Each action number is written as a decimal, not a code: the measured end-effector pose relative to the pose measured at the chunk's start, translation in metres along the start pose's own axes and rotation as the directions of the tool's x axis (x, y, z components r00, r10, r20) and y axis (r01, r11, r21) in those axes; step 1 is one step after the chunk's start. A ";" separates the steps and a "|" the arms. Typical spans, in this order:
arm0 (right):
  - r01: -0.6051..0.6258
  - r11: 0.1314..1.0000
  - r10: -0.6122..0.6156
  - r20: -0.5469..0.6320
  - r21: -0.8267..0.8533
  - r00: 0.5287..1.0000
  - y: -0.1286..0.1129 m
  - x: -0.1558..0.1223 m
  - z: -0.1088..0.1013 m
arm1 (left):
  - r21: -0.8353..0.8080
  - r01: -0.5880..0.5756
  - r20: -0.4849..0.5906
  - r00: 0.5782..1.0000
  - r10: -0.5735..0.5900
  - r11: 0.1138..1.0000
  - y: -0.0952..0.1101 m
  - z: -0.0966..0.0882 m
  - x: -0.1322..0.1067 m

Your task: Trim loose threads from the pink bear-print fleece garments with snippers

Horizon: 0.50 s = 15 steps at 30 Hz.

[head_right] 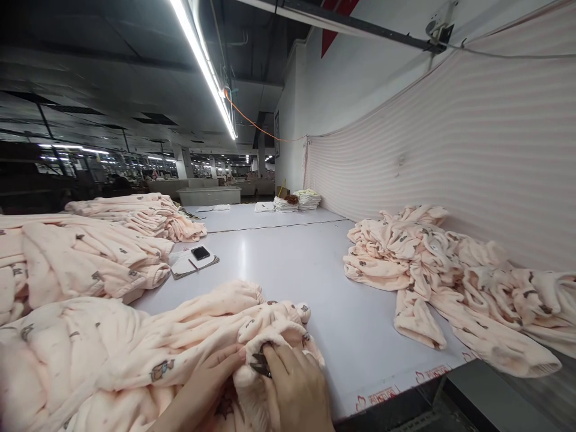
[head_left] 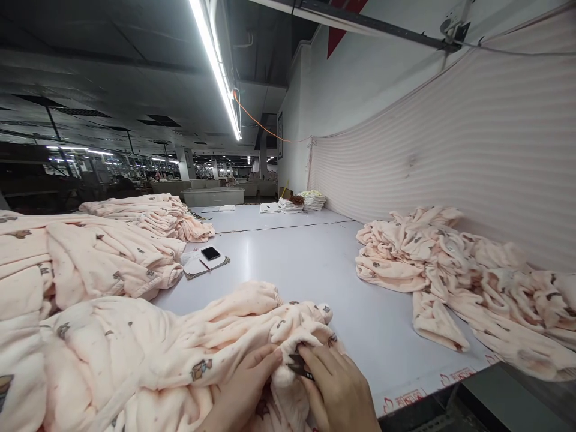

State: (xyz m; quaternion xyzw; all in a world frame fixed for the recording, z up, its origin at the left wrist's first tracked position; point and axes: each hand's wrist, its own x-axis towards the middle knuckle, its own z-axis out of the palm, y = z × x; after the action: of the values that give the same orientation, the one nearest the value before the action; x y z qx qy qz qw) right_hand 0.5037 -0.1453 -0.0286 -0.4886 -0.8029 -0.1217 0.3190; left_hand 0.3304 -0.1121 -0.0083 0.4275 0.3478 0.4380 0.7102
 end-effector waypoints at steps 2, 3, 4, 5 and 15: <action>-0.027 0.998 0.028 -0.001 0.050 1.000 0.001 0.002 0.000 | 0.016 0.003 -0.020 1.000 -0.003 1.000 0.002 0.003 -0.002; -0.050 0.995 0.050 -0.002 0.091 0.999 0.001 0.002 -0.001 | 0.039 0.001 -0.029 1.000 0.000 0.999 0.002 0.004 -0.002; -0.077 0.987 0.078 -0.003 0.140 0.997 0.001 0.002 -0.001 | 0.081 -0.006 -0.034 0.999 0.009 0.997 0.002 0.005 -0.002; -0.112 0.974 0.117 -0.011 0.196 0.993 0.001 0.002 -0.001 | 0.141 -0.019 -0.035 0.999 0.024 0.990 0.001 0.005 -0.002; -0.315 0.691 0.410 0.006 0.651 0.912 -0.009 -0.018 0.003 | 0.790 -0.413 -0.054 0.688 0.724 0.452 -0.021 -0.011 -0.016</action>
State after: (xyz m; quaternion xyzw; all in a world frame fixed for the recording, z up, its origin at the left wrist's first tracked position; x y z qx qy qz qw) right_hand 0.5001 -0.1613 -0.0418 -0.4899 -0.6585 0.1902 0.5387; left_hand 0.3219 -0.1288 -0.0301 0.6687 0.4544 0.5531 0.2013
